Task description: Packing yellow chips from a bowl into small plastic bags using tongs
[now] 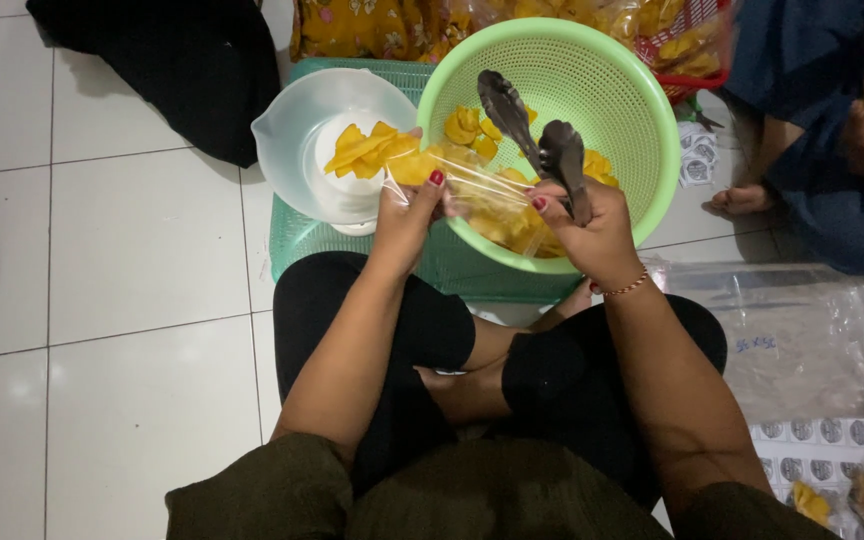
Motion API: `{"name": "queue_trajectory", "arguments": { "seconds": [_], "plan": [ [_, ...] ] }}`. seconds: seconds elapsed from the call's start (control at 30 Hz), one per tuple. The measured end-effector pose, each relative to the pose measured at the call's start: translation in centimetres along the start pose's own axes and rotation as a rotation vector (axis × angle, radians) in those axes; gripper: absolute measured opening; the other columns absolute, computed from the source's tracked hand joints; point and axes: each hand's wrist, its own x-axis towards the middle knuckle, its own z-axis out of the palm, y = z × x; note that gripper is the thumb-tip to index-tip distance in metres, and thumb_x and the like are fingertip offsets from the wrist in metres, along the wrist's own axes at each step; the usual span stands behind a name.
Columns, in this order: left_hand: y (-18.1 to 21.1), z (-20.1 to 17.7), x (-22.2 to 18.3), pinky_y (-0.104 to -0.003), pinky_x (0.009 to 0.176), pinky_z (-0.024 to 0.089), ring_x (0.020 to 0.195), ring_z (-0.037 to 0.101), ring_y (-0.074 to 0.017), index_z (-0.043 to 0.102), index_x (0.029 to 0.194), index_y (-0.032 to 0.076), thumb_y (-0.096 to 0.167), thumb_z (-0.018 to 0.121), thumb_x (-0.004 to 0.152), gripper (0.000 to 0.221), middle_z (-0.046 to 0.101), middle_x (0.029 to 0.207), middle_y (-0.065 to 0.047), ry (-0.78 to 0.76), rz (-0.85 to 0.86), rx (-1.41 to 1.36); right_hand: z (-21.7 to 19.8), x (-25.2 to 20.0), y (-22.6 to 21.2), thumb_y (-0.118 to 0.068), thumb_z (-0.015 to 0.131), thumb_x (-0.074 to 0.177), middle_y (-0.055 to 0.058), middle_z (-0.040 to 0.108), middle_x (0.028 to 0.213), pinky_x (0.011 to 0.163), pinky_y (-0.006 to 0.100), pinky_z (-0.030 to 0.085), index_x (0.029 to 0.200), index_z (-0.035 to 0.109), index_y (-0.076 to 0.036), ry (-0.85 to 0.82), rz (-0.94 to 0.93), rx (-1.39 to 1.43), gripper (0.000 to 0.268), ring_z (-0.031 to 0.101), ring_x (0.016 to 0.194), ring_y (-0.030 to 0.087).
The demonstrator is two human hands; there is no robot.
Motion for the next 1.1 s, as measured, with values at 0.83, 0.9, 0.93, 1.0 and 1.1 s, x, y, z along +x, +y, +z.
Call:
{"name": "queue_trajectory", "arguments": {
  "seconds": [0.83, 0.9, 0.93, 1.0, 1.1],
  "plan": [
    [-3.3, -4.2, 3.0, -0.059, 0.104, 0.054, 0.145, 0.042, -0.0463, 0.024, 0.16, 0.019, 0.034, 0.037, 0.107, 0.056, 0.032, 0.165, -0.02, -0.129, -0.187, -0.666, -0.6, -0.1, 1.1, 0.001, 0.074, 0.097, 0.013, 0.062, 0.07, 0.069, 0.034, 0.049, 0.093, 0.077, -0.001, -0.023, -0.026, -0.032, 0.005, 0.057, 0.068, 0.017],
    [-3.2, -4.3, 3.1, -0.062, 0.109, 0.049, 0.147, 0.042, -0.0449, 0.028, 0.158, 0.016, 0.032, 0.04, 0.105, 0.056, 0.035, 0.165, -0.017, -0.128, -0.189, -0.688, -0.7, -0.1, 1.4, 0.0, 0.073, 0.097, 0.01, 0.059, 0.067, 0.066, 0.033, 0.047, 0.085, 0.074, -0.002, -0.038, -0.015, -0.033, 0.012, 0.054, 0.065, 0.015],
    [-3.0, -4.4, 3.1, -0.062, 0.109, 0.049, 0.147, 0.042, -0.0449, 0.028, 0.158, 0.016, 0.032, 0.04, 0.105, 0.056, 0.035, 0.165, -0.017, -0.129, -0.189, -0.688, -0.5, 0.0, 1.0, 0.0, 0.073, 0.097, 0.01, 0.059, 0.067, 0.066, 0.033, 0.047, 0.085, 0.074, -0.002, -0.037, -0.015, -0.034, 0.012, 0.054, 0.065, 0.015],
    [-2.7, -4.7, 3.2, -0.055, 0.107, 0.054, 0.143, 0.048, -0.0414, 0.036, 0.15, 0.011, 0.037, 0.038, 0.108, 0.049, 0.039, 0.163, -0.015, -0.123, -0.178, -0.631, -0.1, 0.0, 0.3, -0.001, 0.073, 0.097, 0.011, 0.058, 0.065, 0.065, 0.034, 0.047, 0.081, 0.069, 0.0, -0.064, -0.043, -0.015, 0.017, 0.053, 0.065, 0.016],
    [-1.2, -4.2, 3.0, -0.053, 0.101, 0.059, 0.139, 0.052, -0.0425, 0.032, 0.145, 0.008, 0.04, 0.039, 0.107, 0.05, 0.04, 0.162, -0.015, -0.076, -0.169, -0.627, 0.6, 0.0, -0.2, 0.002, 0.075, 0.092, 0.01, 0.051, 0.059, 0.06, 0.034, 0.041, 0.068, 0.058, -0.002, -0.091, -0.075, 0.021, 0.03, 0.045, 0.059, 0.018]
  ]
}}
